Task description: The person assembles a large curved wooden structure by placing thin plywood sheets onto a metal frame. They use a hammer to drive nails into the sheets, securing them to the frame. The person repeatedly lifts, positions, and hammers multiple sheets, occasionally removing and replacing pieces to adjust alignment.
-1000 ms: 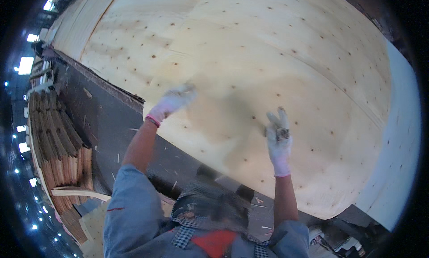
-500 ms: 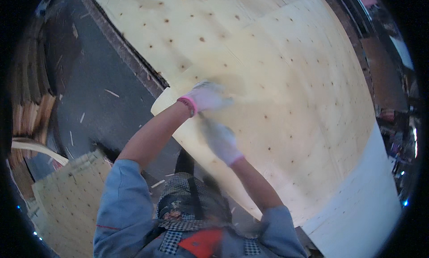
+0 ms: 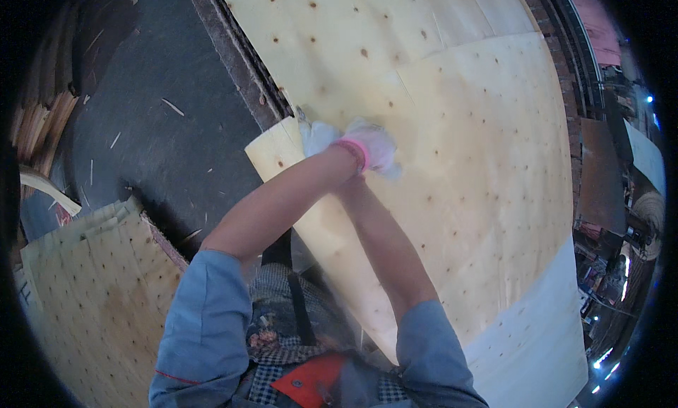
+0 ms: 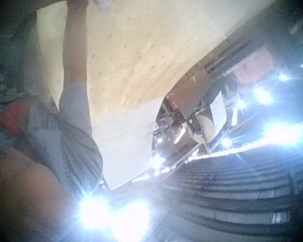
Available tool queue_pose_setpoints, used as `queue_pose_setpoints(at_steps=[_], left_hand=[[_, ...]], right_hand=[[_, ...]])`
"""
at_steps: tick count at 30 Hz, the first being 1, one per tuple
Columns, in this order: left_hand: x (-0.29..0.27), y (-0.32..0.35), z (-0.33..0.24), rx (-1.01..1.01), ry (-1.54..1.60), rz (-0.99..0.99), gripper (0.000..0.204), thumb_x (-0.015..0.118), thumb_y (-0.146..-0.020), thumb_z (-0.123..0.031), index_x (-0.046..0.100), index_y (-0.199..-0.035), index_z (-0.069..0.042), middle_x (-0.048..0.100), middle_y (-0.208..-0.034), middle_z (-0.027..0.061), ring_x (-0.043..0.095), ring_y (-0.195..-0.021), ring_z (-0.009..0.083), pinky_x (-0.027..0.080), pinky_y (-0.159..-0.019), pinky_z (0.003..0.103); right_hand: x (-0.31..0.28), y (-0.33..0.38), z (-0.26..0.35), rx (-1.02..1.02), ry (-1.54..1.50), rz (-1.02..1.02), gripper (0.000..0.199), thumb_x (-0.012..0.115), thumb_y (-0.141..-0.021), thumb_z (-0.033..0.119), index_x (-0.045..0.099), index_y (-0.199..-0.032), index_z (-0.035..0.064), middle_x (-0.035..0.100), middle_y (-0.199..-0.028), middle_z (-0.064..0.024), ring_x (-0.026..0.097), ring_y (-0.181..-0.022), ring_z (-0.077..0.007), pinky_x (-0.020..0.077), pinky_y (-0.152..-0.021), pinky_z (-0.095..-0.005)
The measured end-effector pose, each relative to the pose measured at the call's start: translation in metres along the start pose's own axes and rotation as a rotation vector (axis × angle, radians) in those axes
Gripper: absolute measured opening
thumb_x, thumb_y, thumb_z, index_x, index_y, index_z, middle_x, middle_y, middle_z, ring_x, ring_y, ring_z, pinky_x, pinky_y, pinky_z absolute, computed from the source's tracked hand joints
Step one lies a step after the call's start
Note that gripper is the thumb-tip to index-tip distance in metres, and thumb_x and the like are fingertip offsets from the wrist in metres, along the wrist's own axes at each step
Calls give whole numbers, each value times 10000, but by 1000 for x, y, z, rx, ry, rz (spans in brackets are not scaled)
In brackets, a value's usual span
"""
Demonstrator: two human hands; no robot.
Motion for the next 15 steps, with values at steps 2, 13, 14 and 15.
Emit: queue_pose_setpoints(at_steps=[2, 13, 14, 15], left_hand=[[7, -1, 8, -71, 16, -5, 559, 602, -839, -573, 766, -1121, -119, 730, -1174, 116, 675, -1102, 332, 466, -986, 518], [47, -9, -29, -368, -181, -216, 763, 562, -832, -630, 575, -1385, -105, 521, -1479, 167, 480, -1354, 404, 306, -1117, 612], [53, -10, -25, -458, -280, -336, 791, 565, -827, -644, 539, -1414, -114, 480, -1514, 169, 447, -1380, 411, 303, -1123, 604], [53, -13, -23, -439, -264, -346, 798, 563, -823, -655, 538, -1405, -110, 498, -1496, 170, 452, -1378, 400, 295, -1134, 586]], right_hand=[[2, -4, 12, -49, 38, 44, 251, 530, -1017, 293, 685, -1029, 96, 666, -969, -106, 631, -1013, -307, 496, -928, -387], [90, 158, -146, -289, 3, -221, 174, 615, -907, 202, 612, -1004, 57, 687, -977, -193, 688, -868, -354, 547, -752, -486], [70, 181, -139, -53, -87, 6, 201, 591, -915, 193, 610, -1054, 50, 665, -962, -206, 671, -852, -392, 548, -753, -498], [83, 202, -158, -100, -50, -23, 196, 589, -918, 205, 621, -1030, 47, 665, -923, -204, 671, -832, -392, 548, -748, -497]])
Point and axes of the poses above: each hand's wrist, its own y-axis away from the middle knuckle, its own x-axis out of the palm, z = x × y, the point moved 1 cm from there along -y, towards the middle knuckle
